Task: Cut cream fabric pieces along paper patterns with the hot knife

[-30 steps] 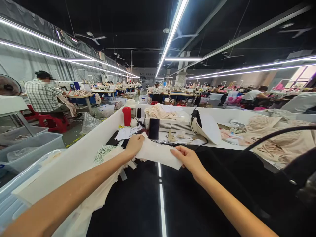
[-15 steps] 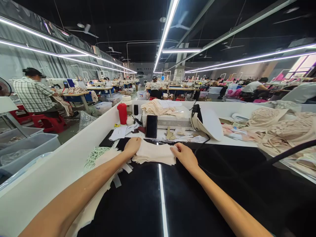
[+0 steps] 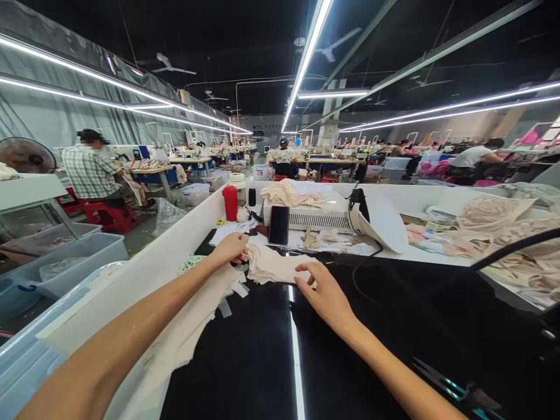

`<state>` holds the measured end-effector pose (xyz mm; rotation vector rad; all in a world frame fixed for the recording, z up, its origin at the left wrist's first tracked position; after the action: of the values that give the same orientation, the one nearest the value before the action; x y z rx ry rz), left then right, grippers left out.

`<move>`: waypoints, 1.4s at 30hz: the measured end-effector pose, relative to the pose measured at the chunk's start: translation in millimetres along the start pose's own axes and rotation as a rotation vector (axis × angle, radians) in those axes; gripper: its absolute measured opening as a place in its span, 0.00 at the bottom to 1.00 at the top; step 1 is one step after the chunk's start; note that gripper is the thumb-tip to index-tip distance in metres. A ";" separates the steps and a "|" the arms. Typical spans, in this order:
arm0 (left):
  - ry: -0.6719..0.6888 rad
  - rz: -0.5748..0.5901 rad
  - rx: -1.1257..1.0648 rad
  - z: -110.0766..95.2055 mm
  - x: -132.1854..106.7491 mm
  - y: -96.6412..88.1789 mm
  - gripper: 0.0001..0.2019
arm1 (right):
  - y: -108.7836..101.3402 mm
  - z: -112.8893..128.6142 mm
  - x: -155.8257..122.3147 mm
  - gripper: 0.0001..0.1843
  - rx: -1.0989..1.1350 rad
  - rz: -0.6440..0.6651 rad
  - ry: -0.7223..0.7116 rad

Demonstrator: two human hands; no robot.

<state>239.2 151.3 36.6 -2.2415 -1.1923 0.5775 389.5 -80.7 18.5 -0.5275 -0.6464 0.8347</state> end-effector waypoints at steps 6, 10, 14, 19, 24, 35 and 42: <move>0.056 0.032 0.453 19.8 -47.8 -54.8 0.16 | 16.7 28.9 -47.6 0.08 0.125 0.179 -0.090; 0.077 0.021 0.628 40.1 -76.1 -60.8 0.16 | 21.7 36.3 -67.0 0.08 0.191 0.283 -0.074; 0.115 -0.018 0.659 52.8 -88.0 -55.8 0.16 | 18.2 42.1 -78.5 0.08 0.203 0.320 -0.062; 0.186 -0.065 0.584 58.5 -91.3 -59.4 0.15 | 15.4 43.0 -87.6 0.08 0.191 0.342 -0.038; 0.281 -0.129 0.476 58.0 -96.4 -73.5 0.14 | 18.4 39.3 -94.7 0.09 0.210 0.360 -0.020; 0.773 0.037 0.213 -26.9 -180.0 -29.8 0.16 | 31.5 44.2 -85.4 0.37 0.574 0.364 0.226; 0.975 0.293 0.155 -65.6 -237.5 15.9 0.16 | 41.1 62.0 -113.0 0.30 1.051 0.660 0.410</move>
<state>164.5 -73.8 105.5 -2.1188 -0.3142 -0.3208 268.3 -137.6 -0.7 0.0889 0.4096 1.4798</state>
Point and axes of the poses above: each hand's wrist, its own x-axis towards the middle knuckle, its own y-axis out of the palm, z = x × y, the point moved 7 cm from there along x, towards the middle knuckle, and after that the axes turned 4 degrees about y, right-handed, at the moved point
